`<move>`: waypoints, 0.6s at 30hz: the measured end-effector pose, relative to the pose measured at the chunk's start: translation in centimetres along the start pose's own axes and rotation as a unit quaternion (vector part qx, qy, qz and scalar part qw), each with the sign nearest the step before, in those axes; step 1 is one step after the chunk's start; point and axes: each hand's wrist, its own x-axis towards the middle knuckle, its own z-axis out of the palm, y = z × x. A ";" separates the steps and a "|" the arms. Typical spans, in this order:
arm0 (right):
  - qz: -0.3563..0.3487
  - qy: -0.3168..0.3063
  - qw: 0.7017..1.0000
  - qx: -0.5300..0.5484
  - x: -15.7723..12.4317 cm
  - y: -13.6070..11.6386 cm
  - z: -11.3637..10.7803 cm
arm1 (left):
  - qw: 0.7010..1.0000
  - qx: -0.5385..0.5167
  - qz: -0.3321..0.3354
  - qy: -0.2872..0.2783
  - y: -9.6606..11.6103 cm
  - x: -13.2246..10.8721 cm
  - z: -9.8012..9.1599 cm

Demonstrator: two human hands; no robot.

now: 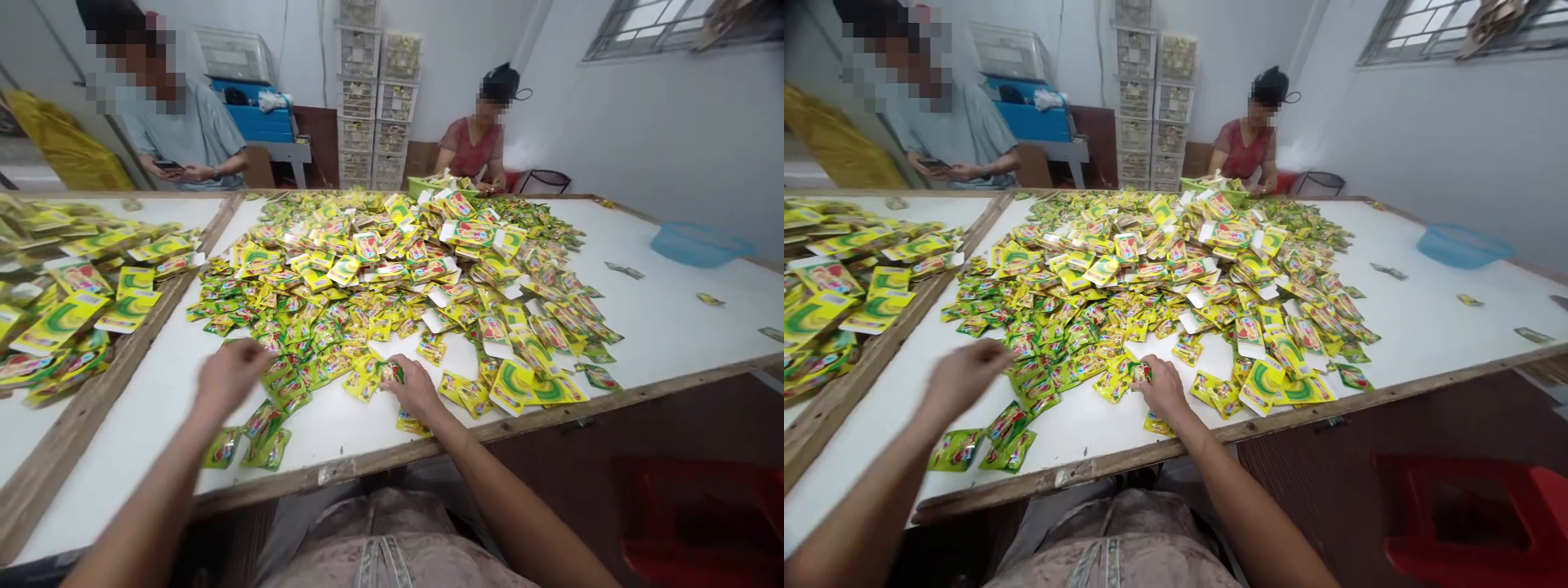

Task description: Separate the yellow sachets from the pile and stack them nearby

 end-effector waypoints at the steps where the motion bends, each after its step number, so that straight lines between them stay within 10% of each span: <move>1: -0.005 0.009 1.000 0.009 -0.2 0.1 0.0 | 0.999 0.024 0.021 -0.040 1.4 -0.3 1.8; 6: -0.006 0.046 0.995 0.090 -1.0 0.8 -0.3 | 0.988 0.074 0.119 -0.067 7.6 -0.7 9.8; 12: 0.036 0.058 0.966 0.248 -0.5 1.0 -0.2 | 0.982 -0.146 0.112 -0.051 6.7 0.7 12.3; 18: 0.124 0.064 0.853 0.502 -0.4 -0.3 -0.4 | 0.829 -0.552 0.015 -0.089 5.6 0.8 13.1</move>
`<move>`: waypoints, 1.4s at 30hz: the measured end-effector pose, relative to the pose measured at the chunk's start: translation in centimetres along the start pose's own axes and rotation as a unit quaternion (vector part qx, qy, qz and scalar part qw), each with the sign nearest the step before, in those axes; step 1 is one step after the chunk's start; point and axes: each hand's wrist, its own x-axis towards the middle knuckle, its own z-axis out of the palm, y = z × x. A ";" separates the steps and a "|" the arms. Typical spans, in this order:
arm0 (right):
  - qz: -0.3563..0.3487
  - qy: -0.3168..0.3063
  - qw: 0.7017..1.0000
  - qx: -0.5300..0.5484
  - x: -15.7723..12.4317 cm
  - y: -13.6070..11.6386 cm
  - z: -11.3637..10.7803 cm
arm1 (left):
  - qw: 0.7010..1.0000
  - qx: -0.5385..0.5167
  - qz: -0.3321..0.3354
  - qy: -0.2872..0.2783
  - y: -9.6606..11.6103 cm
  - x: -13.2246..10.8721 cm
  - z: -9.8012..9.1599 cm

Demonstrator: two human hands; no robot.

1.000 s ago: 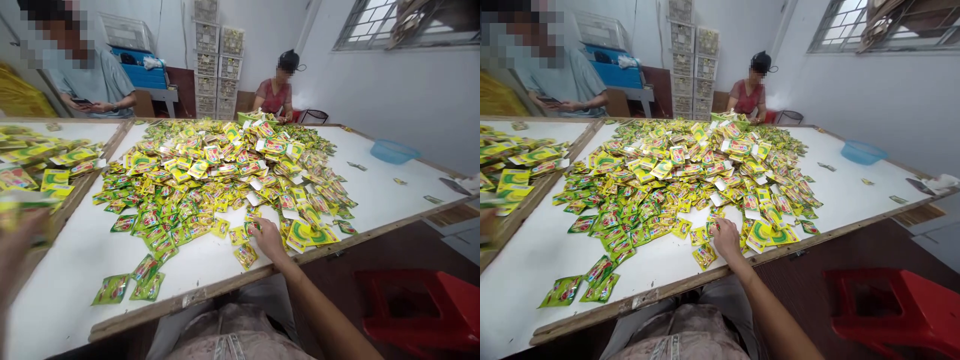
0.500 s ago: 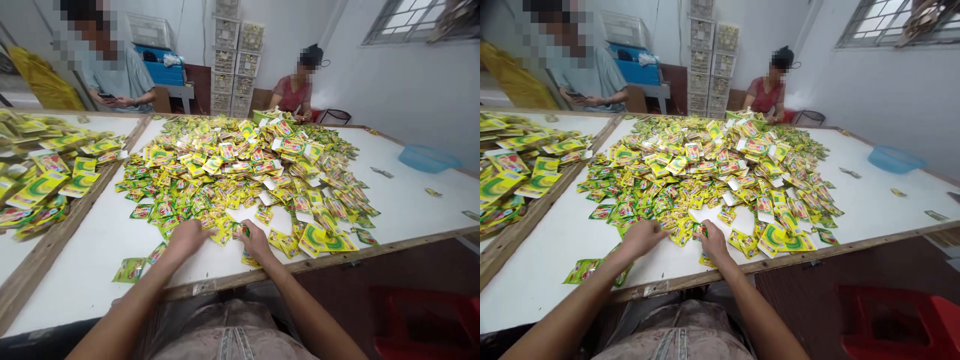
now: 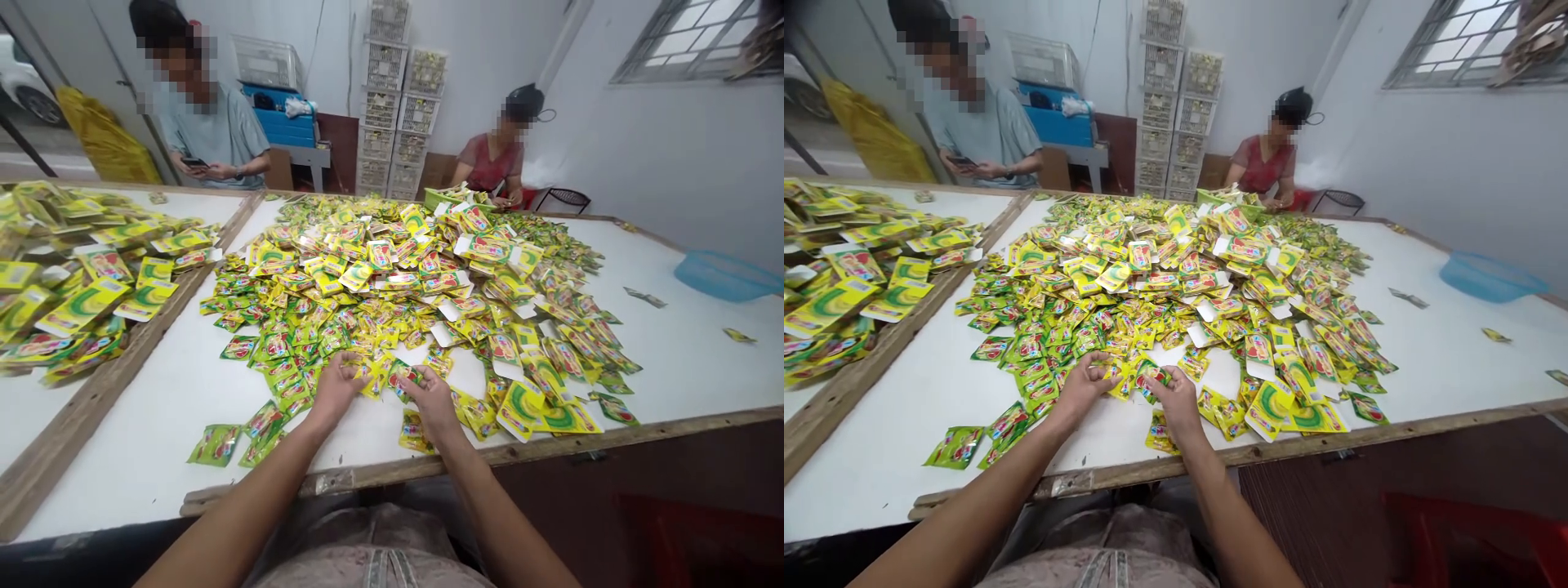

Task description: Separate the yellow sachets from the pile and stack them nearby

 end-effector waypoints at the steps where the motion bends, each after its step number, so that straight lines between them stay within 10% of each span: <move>1: 0.005 -0.006 1.000 0.013 -0.2 -0.3 0.3 | 0.999 -0.045 -0.018 -0.007 0.1 -0.1 0.2; 16: -0.047 0.017 0.994 -0.100 0.0 0.2 1.8 | 0.978 -0.181 -0.092 -0.053 2.3 -1.4 1.1; 22: -0.012 -0.116 0.989 -0.088 -0.8 -0.4 1.4 | 0.979 -0.176 -0.084 -0.063 2.0 -1.3 1.3; 31: -0.237 0.012 0.899 -0.368 -1.6 -1.9 1.0 | 0.989 -0.127 -0.064 -0.042 1.3 -0.7 1.5; 42: -0.021 0.022 0.998 -0.053 -0.5 -0.9 2.4 | 0.975 -0.208 -0.068 -0.027 2.0 -1.2 1.7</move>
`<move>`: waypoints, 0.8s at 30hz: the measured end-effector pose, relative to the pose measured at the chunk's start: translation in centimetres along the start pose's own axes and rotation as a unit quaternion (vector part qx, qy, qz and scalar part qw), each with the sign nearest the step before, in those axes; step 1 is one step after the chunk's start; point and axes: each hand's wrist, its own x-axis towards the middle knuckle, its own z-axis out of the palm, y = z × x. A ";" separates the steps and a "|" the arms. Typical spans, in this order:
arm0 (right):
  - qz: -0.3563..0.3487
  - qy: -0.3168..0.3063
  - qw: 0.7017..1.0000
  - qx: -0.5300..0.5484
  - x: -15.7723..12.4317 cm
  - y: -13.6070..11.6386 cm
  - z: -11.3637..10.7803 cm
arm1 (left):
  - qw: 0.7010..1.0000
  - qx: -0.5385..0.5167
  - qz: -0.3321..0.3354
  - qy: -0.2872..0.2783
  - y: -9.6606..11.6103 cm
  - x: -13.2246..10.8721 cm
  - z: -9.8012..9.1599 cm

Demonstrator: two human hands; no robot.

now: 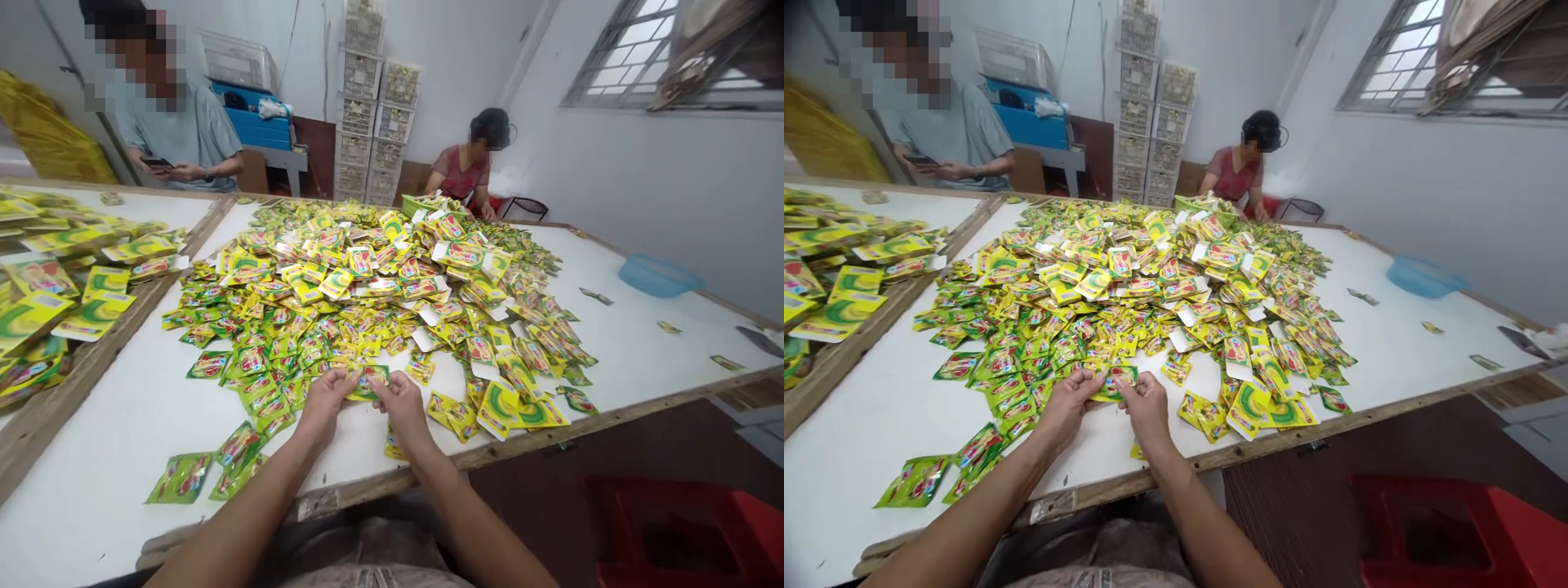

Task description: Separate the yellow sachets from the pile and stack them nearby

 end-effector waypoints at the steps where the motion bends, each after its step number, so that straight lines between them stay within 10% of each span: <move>1: -0.010 -0.006 1.000 -0.008 -0.1 0.1 0.2 | 1.000 0.009 0.002 0.006 0.1 -0.1 0.0; 8: -0.011 -0.127 0.992 -0.005 -0.3 -0.8 0.2 | 0.999 0.028 -0.014 -0.005 0.0 0.3 -0.4; 12: -0.096 -0.017 0.976 -0.193 1.1 -1.6 -1.7 | 0.997 0.082 -0.001 0.010 -0.2 0.7 -0.7; 16: -0.238 0.110 0.859 -0.441 3.0 -2.0 -5.9 | 0.994 0.113 -0.007 0.006 -0.1 0.9 -1.2; 21: -0.298 -0.013 0.663 -0.687 5.3 -1.9 -9.6 | 0.992 0.129 -0.012 -0.002 -0.2 1.1 -1.1; 24: -0.305 -0.060 0.604 -0.734 7.1 -2.2 -10.1 | 0.988 0.154 -0.007 -0.009 -0.4 1.3 -1.2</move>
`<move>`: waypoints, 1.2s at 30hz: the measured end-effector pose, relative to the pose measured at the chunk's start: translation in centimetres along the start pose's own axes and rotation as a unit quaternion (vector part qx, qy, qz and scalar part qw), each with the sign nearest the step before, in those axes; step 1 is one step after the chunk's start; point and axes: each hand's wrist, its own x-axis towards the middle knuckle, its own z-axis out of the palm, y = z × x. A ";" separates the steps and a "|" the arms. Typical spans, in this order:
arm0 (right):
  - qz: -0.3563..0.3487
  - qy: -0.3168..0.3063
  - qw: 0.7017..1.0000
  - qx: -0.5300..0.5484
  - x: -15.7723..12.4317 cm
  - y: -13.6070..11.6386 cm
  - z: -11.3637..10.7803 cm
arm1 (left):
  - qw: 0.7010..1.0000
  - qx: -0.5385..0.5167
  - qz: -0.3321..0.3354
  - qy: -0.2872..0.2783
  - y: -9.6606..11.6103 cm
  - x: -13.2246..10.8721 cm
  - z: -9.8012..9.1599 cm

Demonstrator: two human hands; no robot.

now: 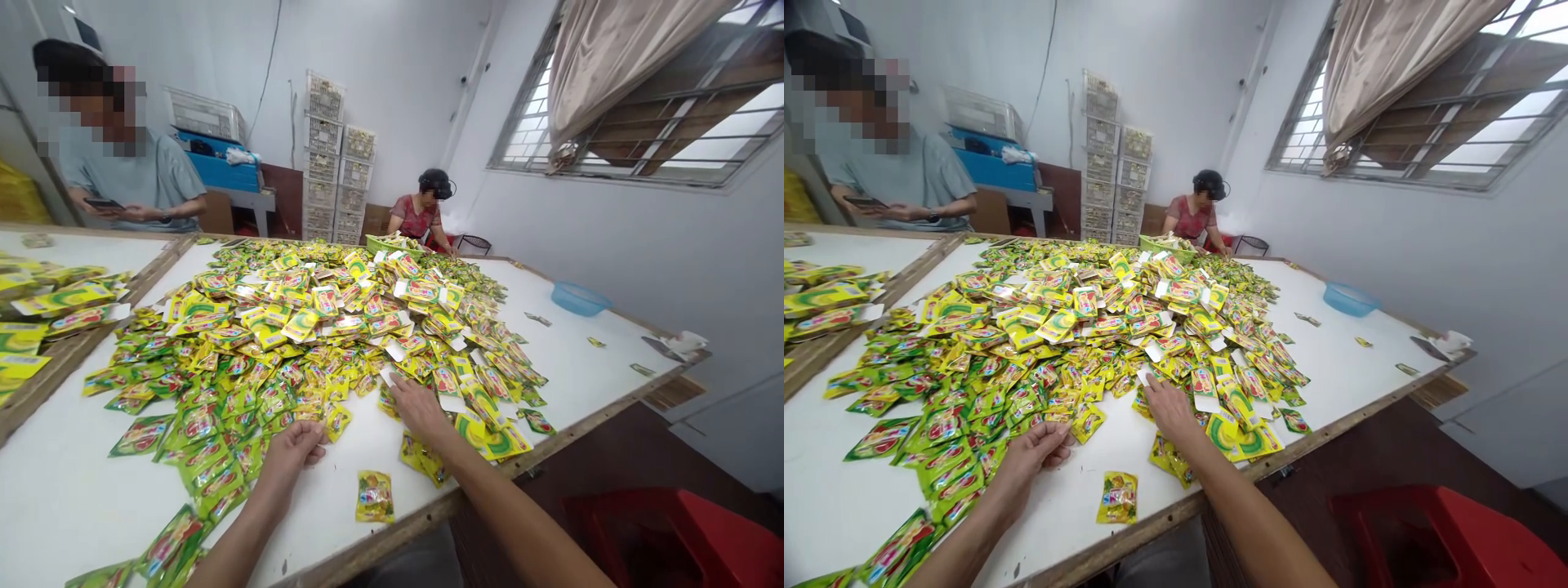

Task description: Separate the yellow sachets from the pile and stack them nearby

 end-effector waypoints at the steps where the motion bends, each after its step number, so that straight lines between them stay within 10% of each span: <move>1: -0.002 -0.002 1.000 -0.003 0.5 0.3 -0.1 | 1.000 0.015 0.003 -0.004 -0.1 0.1 -0.1; 7: 0.142 0.139 0.959 0.203 2.2 -2.3 -3.9 | 0.967 0.195 0.151 0.062 -0.8 0.4 -0.4; 12: 0.165 0.133 0.776 0.594 1.3 -8.5 -7.3 | 0.880 0.346 0.317 0.065 -0.4 -0.2 0.4; 15: 0.146 0.086 0.649 0.742 1.1 -9.9 -6.9 | 0.900 0.353 0.252 0.034 0.1 -0.4 0.1; 17: 0.169 0.104 0.614 0.764 1.2 -9.6 -6.0 | 0.927 0.319 0.199 0.000 0.4 -0.6 -0.3; 28: 0.112 -0.064 0.852 0.507 1.2 -5.7 -5.7 | 0.978 0.098 0.086 -0.161 1.2 -1.6 -0.6; 36: 0.014 -0.062 0.915 0.397 1.9 -6.7 -6.5 | 0.972 0.119 0.058 -0.196 1.2 -1.6 -0.4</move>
